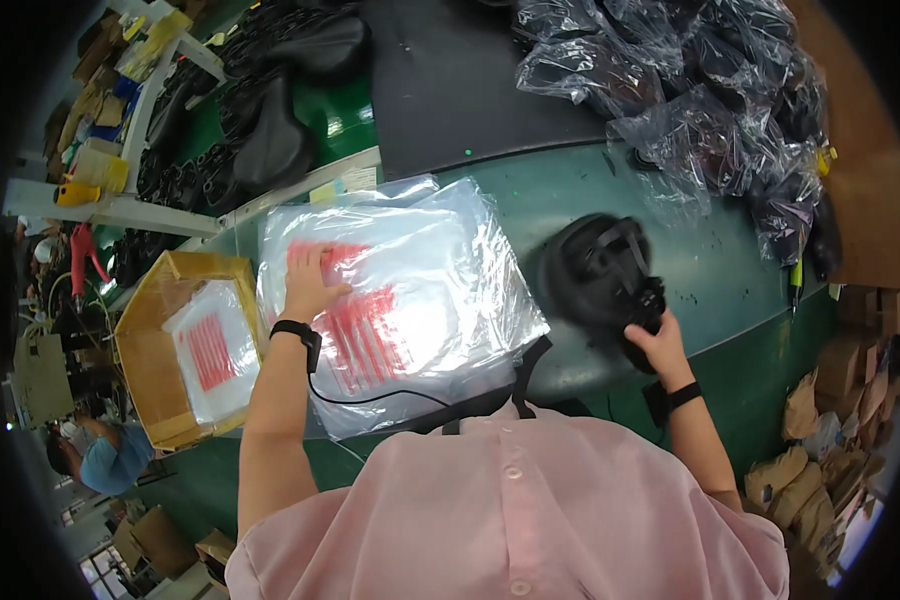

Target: Packing bicycle seats into plastic bags and placing them on a conveyor belt.

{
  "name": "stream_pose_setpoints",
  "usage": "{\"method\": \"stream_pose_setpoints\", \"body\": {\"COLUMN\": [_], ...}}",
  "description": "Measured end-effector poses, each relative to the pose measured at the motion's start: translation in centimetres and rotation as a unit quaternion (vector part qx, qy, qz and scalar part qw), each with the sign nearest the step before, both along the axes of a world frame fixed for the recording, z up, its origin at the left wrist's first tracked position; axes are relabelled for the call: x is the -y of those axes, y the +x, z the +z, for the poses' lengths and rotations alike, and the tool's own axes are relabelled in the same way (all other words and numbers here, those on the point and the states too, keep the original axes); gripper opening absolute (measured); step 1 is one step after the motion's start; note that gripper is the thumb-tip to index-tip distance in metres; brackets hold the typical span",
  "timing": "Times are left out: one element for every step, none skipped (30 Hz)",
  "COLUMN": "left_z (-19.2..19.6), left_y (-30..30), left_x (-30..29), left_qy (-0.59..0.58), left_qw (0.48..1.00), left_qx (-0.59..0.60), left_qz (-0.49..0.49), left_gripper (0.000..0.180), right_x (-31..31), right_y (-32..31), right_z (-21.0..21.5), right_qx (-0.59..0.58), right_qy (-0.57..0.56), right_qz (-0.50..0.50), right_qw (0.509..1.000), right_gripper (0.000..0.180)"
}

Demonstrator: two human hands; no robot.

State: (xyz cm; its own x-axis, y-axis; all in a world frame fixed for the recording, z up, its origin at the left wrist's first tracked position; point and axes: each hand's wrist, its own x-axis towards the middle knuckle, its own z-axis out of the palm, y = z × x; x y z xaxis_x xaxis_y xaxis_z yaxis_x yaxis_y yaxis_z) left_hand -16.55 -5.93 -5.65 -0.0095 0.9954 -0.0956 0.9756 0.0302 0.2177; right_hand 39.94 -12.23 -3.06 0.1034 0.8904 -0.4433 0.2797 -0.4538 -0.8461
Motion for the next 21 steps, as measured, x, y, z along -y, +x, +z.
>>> {"method": "stream_pose_setpoints", "body": {"left_z": [-0.5, -1.1, -1.8, -2.2, -2.6, -2.6, -2.6, -2.3, -0.6, 0.3, 0.3, 0.3, 0.1, -0.4, -0.4, -0.4, -0.2, 0.5, 0.7, 0.4, 0.2], "left_y": [-0.4, -0.4, -0.4, -0.4, -0.5, -0.3, -0.1, -0.7, -1.0, -1.5, -2.5, -3.0, -3.3, -3.4, -2.6, -2.0, -1.5, -1.1, -0.8, -0.6, -0.7], "left_x": [-0.4, -0.6, -1.0, -1.5, -1.7, -2.0, -2.3, -3.5, -5.7, -7.4, -8.2, -9.5, -10.1, -10.2, -10.5, -10.6, -10.7, -10.7, -10.6, -10.2, -9.6], "left_qy": [-0.028, -0.031, -0.144, -0.256, -0.258, -0.209, -0.160, -0.163, -0.087, -0.007, -0.010, 0.038, 0.087, 0.086, 0.036, -0.016, -0.019, -0.060, -0.102, -0.106, -0.154], "left_qw": [0.992, 0.992, 0.979, 0.952, 0.952, 0.966, 0.978, 0.977, 0.987, 0.982, 0.982, 0.977, 0.967, 0.967, 0.985, 0.994, 0.994, 0.994, 0.993, 0.992, 0.986], "left_qx": [0.121, 0.121, 0.147, 0.168, 0.166, 0.148, 0.130, 0.129, 0.071, 0.013, 0.013, -0.022, -0.055, -0.053, -0.020, 0.011, 0.015, 0.010, 0.004, 0.005, 0.049], "left_qz": [-0.008, -0.012, -0.002, 0.007, 0.004, -0.018, -0.041, -0.046, -0.119, -0.188, -0.186, -0.210, -0.232, -0.233, -0.169, -0.103, -0.108, -0.086, -0.063, -0.070, -0.048], "left_gripper": [0.054, 0.054, 0.046, 0.038, 0.038, 0.033, 0.028, 0.028, 0.029, 0.029, 0.029, 0.031, 0.033, 0.033, 0.036, 0.038, 0.038, 0.040, 0.042, 0.042, 0.041], "right_x": [-0.4, -0.9, -1.3, -1.9, -2.4, -2.6, -2.8, -2.7, -2.7, -2.6, -2.8, -3.0, -3.1, -3.2, -3.1, -3.0, -3.1, -3.1, -3.1, -3.0, -3.0], "right_y": [0.2, 0.4, 0.8, 0.6, 0.3, 0.0, -0.9, -1.0, -1.6, -2.1, -3.0, -3.6, -4.0, -4.4, -4.3, -4.3, -4.3, -4.2, -4.0, -3.8, -3.5], "right_z": [-0.5, -1.6, -3.2, -3.8, -4.2, -4.8, -5.8, -6.1, -6.2, -6.3, -6.0, -5.3, -4.8, -4.7, -4.5, -4.4, -4.4, -4.5, -4.6, -4.8, -5.1], "right_qx": [-0.005, -0.010, 0.002, 0.002, 0.048, 0.094, 0.183, 0.156, 0.114, 0.070, 0.069, 0.010, -0.048, -0.046, -0.062, -0.079, -0.083, -0.079, -0.071, -0.064, -0.065], "right_qy": [0.058, 0.115, 0.133, 0.132, 0.116, 0.100, 0.135, 0.113, 0.097, 0.082, 0.079, 0.053, 0.027, 0.025, 0.011, -0.004, -0.003, -0.006, -0.002, 0.001, -0.006], "right_qz": [-0.027, -0.053, -0.086, -0.091, -0.108, -0.125, -0.151, -0.128, -0.124, -0.118, -0.117, -0.122, -0.128, -0.129, -0.132, -0.135, -0.138, -0.146, -0.131, -0.116, -0.114], "right_qw": [0.998, 0.992, 0.987, 0.987, 0.986, 0.983, 0.962, 0.973, 0.981, 0.987, 0.988, 0.991, 0.990, 0.990, 0.989, 0.988, 0.987, 0.986, 0.989, 0.991, 0.991], "right_gripper": [0.052, 0.050, 0.053, 0.053, 0.056, 0.058, 0.062, 0.065, 0.065, 0.065, 0.065, 0.063, 0.061, 0.061, 0.059, 0.057, 0.056, 0.056, 0.056, 0.055, 0.053]}}
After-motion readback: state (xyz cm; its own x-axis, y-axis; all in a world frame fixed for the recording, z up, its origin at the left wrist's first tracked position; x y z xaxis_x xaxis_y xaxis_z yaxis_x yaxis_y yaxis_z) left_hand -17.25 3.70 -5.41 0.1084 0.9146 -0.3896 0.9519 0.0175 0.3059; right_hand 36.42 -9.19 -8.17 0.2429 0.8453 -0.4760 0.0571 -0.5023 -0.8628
